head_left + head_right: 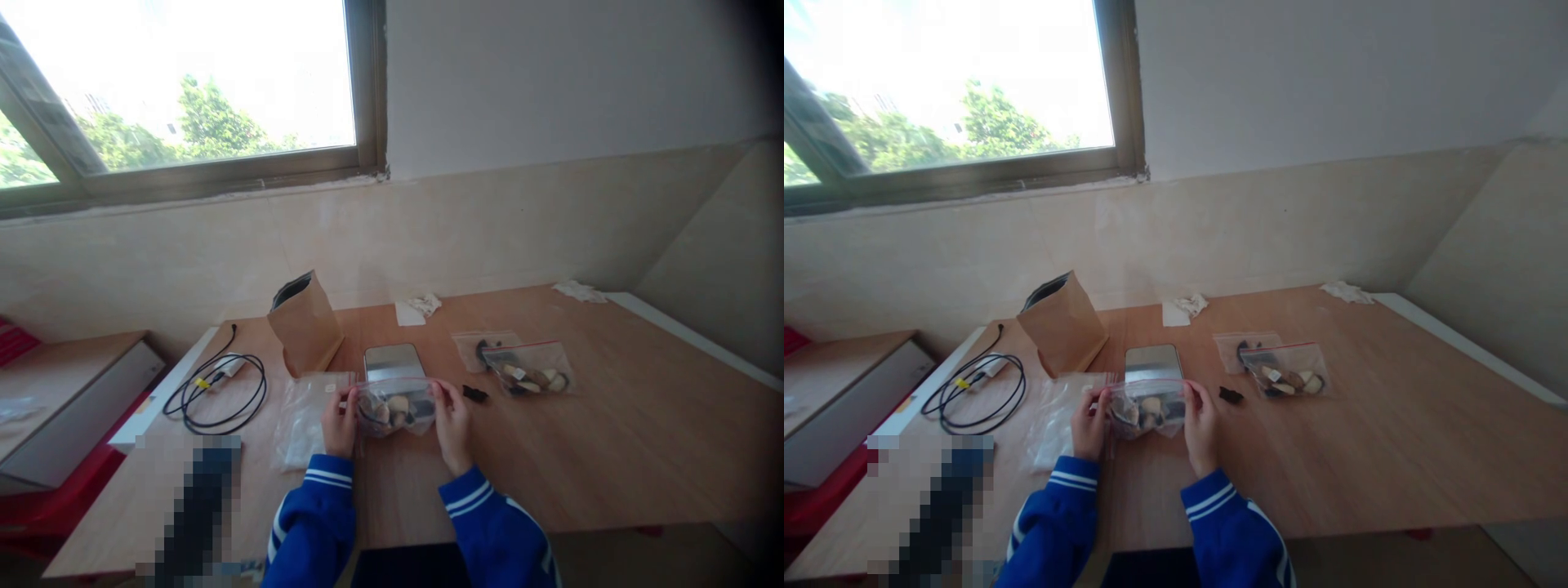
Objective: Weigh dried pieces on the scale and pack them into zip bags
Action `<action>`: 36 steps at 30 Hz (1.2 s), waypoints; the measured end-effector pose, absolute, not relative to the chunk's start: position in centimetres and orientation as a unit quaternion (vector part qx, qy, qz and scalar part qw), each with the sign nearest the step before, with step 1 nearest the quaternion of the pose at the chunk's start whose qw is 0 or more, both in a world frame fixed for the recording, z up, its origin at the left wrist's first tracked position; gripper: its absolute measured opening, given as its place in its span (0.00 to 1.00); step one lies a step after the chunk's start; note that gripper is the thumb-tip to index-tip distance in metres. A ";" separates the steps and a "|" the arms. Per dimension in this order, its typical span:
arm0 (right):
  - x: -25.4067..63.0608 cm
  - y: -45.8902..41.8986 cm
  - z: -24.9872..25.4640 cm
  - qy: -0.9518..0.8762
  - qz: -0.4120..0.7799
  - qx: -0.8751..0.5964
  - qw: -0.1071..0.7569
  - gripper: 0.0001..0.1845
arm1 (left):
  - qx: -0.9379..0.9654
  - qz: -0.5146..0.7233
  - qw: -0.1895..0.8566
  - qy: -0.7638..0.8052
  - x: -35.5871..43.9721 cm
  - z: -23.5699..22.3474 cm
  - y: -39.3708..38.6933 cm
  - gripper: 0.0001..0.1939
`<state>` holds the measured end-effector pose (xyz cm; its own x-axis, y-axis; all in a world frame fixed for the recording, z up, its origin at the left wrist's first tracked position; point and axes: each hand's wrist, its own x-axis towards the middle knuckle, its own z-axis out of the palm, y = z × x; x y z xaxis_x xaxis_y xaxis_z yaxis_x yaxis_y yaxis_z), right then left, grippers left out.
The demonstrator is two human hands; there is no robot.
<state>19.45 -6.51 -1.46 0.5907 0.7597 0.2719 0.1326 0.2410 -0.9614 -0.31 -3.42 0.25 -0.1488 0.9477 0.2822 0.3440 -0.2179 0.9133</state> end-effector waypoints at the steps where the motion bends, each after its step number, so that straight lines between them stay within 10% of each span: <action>1: 19.5 -6.5 -1.5 -0.392 0.231 -0.573 0.682 0.23 | 0.584 0.517 0.294 0.553 -0.3 0.2 -3.4 0.19; 36: 19.1 -6.9 -0.8 -0.408 0.253 -0.561 0.675 0.19 | 0.608 0.542 0.296 0.499 0.2 1.4 -4.3 0.13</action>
<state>19.09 -6.87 -0.83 0.5393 0.7986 0.2671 0.1167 0.2432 -0.9629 0.22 -4.27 1.39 -0.0859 0.9272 0.3647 0.2856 -0.3278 0.9006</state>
